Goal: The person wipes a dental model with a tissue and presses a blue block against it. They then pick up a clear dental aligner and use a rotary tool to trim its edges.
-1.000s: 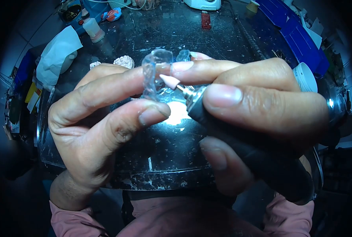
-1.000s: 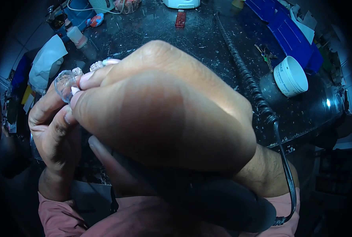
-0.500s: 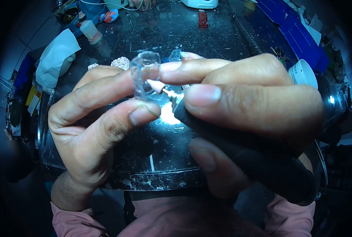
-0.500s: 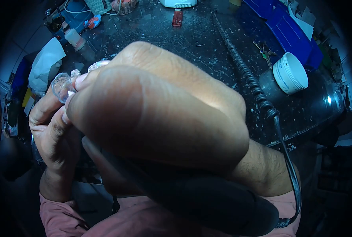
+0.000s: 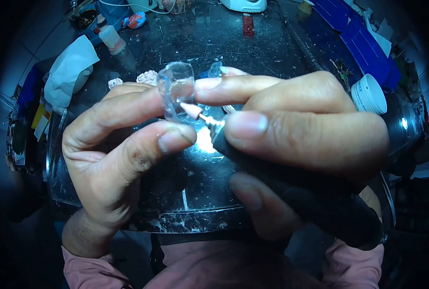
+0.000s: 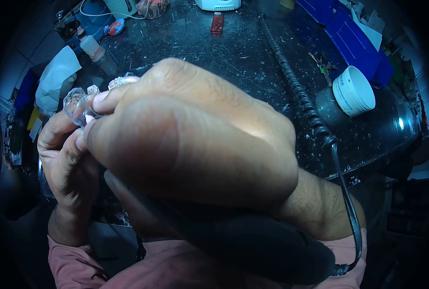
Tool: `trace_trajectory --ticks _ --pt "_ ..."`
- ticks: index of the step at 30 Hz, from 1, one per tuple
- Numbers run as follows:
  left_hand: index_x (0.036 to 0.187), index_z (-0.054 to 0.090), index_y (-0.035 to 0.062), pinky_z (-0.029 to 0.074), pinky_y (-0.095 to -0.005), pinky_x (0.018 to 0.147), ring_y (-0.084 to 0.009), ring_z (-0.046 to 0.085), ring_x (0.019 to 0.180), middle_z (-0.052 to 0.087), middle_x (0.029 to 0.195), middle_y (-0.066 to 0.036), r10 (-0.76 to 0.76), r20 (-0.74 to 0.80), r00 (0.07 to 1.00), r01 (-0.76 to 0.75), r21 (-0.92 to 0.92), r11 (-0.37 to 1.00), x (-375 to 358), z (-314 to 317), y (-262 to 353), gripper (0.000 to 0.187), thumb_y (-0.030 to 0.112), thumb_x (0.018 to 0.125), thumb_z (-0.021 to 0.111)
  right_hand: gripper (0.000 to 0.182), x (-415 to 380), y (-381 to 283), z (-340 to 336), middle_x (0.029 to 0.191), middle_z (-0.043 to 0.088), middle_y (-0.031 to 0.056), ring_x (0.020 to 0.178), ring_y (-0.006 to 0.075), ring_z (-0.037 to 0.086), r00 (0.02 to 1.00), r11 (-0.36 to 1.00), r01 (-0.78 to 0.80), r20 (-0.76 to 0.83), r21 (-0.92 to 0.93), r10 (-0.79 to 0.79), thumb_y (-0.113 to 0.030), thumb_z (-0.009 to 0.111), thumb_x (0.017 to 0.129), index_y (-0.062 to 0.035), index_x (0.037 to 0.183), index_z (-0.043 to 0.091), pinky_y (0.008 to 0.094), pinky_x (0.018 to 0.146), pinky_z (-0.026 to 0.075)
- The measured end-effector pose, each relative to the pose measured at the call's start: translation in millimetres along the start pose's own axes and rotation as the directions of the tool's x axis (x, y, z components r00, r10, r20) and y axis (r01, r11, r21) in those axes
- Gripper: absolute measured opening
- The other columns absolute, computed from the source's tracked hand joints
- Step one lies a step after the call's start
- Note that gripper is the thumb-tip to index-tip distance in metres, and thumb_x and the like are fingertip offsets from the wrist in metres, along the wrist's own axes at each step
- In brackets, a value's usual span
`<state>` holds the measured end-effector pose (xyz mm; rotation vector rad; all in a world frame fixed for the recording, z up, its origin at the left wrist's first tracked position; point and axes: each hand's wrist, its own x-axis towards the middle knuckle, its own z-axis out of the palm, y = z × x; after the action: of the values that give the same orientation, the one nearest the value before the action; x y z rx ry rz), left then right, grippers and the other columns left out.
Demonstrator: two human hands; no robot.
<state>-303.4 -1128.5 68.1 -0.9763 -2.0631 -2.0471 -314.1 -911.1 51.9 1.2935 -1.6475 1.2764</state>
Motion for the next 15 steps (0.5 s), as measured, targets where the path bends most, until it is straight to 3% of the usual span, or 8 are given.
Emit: trace_trajectory --ticks 2,3,12,14,15 --pt "0.114 0.066 -0.0039 0.047 -0.038 0.101 -0.0238 0.065 0.107 0.068 0.115 -0.017 0.011 -0.011 1.0 -0.011 -0.051 0.999 1 2 -2 0.037 0.013 0.083 0.077 0.038 -6 -11 1 0.126 0.058 0.0118 0.123 0.0212 0.054 0.974 0.936 -0.222 0.018 0.273 0.226 -0.008 0.062 0.092 0.0008 0.128 0.051 0.0319 0.108 0.039" --pt "0.114 0.066 -0.0038 0.047 -0.0374 0.1 -0.0234 0.065 0.106 0.068 0.114 -0.017 0.021 -0.004 1.0 -0.021 -0.083 0.996 2 3 -3 0.037 0.013 0.082 0.077 0.038 -6 -10 -1 0.126 0.058 0.0118 0.123 0.0212 0.054 0.974 0.936 -0.221 0.019 0.273 0.225 -0.008 0.062 0.092 0.0008 0.128 0.051 0.0319 0.108 0.039" --pt "0.112 0.067 -0.0031 0.047 -0.0351 0.098 -0.0211 0.065 0.103 0.069 0.111 -0.015 -0.016 -0.042 0.999 0.009 -0.172 0.985 1 8 -2 0.035 0.012 0.082 0.077 0.031 2 -7 -2 0.106 0.066 0.0095 0.102 0.0203 0.066 0.982 0.988 -0.155 -0.109 0.029 0.157 0.002 0.072 0.078 -0.0023 0.107 0.066 0.0315 0.093 0.053" --pt "0.112 0.067 -0.003 0.047 -0.035 0.098 -0.0208 0.065 0.103 0.069 0.111 -0.015 0.01 -0.035 0.999 -0.016 -0.17 0.985 2 8 -3 0.035 0.012 0.081 0.077 0.035 5 1 -9 0.093 0.059 0.019 0.092 0.0333 0.068 0.998 0.998 0.015 0.066 -0.063 -0.011 -0.016 0.067 0.09 0.0005 0.114 0.047 0.0439 0.088 0.058" --pt "0.112 0.067 -0.0028 0.046 -0.0352 0.099 -0.0208 0.065 0.103 0.069 0.111 -0.014 0.005 -0.029 1.0 -0.01 -0.163 0.987 2 7 -2 0.035 0.012 0.081 0.077 0.035 6 0 -8 0.093 0.059 0.019 0.092 0.0333 0.068 0.998 0.998 0.016 0.067 -0.063 -0.012 -0.016 0.067 0.09 0.0005 0.114 0.047 0.0439 0.088 0.058"
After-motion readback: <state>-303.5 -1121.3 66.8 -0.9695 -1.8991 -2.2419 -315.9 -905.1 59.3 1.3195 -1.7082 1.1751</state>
